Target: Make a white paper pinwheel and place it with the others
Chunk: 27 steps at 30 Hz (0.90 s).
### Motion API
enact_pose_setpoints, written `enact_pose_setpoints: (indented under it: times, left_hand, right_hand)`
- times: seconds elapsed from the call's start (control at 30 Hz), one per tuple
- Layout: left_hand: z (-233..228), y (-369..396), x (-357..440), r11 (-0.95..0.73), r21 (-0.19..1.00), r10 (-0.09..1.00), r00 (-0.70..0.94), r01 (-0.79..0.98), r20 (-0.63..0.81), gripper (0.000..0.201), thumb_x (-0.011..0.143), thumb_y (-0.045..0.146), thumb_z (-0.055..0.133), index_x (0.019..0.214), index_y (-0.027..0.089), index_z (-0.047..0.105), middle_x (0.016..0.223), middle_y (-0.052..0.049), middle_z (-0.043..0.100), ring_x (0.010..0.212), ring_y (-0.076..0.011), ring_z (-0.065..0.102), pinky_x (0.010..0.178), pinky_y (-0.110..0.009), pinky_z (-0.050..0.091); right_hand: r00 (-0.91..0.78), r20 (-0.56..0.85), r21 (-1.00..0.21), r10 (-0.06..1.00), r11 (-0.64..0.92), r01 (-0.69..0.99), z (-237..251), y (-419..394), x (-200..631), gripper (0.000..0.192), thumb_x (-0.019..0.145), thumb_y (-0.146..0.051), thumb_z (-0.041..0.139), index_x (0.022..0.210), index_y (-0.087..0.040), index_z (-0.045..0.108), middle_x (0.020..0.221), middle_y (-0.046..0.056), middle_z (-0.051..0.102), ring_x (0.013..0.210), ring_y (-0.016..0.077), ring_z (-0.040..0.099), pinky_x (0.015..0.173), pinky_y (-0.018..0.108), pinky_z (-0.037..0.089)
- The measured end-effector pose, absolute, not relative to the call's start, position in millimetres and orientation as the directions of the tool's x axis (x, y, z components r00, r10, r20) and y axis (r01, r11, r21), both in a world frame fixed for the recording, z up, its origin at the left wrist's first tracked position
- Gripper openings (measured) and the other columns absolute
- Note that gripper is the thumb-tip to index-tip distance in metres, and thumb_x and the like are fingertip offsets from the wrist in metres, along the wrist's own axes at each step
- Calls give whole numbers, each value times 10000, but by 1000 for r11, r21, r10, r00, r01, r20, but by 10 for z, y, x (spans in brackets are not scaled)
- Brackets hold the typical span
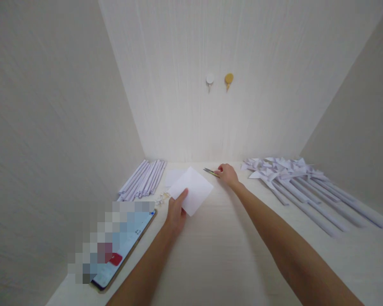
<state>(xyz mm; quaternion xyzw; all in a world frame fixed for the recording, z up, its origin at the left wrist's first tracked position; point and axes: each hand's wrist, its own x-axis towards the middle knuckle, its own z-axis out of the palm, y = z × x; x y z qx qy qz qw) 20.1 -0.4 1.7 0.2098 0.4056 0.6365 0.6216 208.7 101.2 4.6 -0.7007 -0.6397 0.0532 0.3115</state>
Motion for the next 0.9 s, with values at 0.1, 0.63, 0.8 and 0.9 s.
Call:
enact_pose_setpoints:
  times: [0.1,0.63,0.8,0.9]
  left_hand:
    - [30,5,200,109,767,954,-150,-633,-259,320,666,131,627,975,195,572,951,-46,659,823,-160,620,679,-255,519]
    - [-3,28,187,135,771,964,-98,-622,-248,311,645,157,654,945,181,576,942,-63,661,800,-161,624,663,-247,510]
    - [4,21,181,120,775,964,-113,-621,-240,324,631,167,665,942,184,574,923,-52,661,761,-146,621,616,-227,500]
    - [-3,16,175,104,805,964,-141,-584,-226,314,624,221,678,918,186,574,878,-38,658,651,-108,602,486,-175,449]
  right_hand:
    - [175,281,-413,944,-45,910,-14,1126,2022,225,701,-336,596,809,-139,600,911,131,599,842,234,529,638,294,349]
    - [177,193,-330,965,-106,938,-45,1146,1813,242,792,-191,495,999,-67,517,1069,228,542,1060,303,458,834,412,321]
    - [190,207,-451,960,-79,889,-1,1074,1834,192,781,-153,488,959,-84,513,1034,216,545,948,271,527,762,346,366]
    - [210,233,-556,950,-48,830,48,996,1880,168,821,-189,417,932,-96,502,975,181,556,853,222,549,695,299,382]
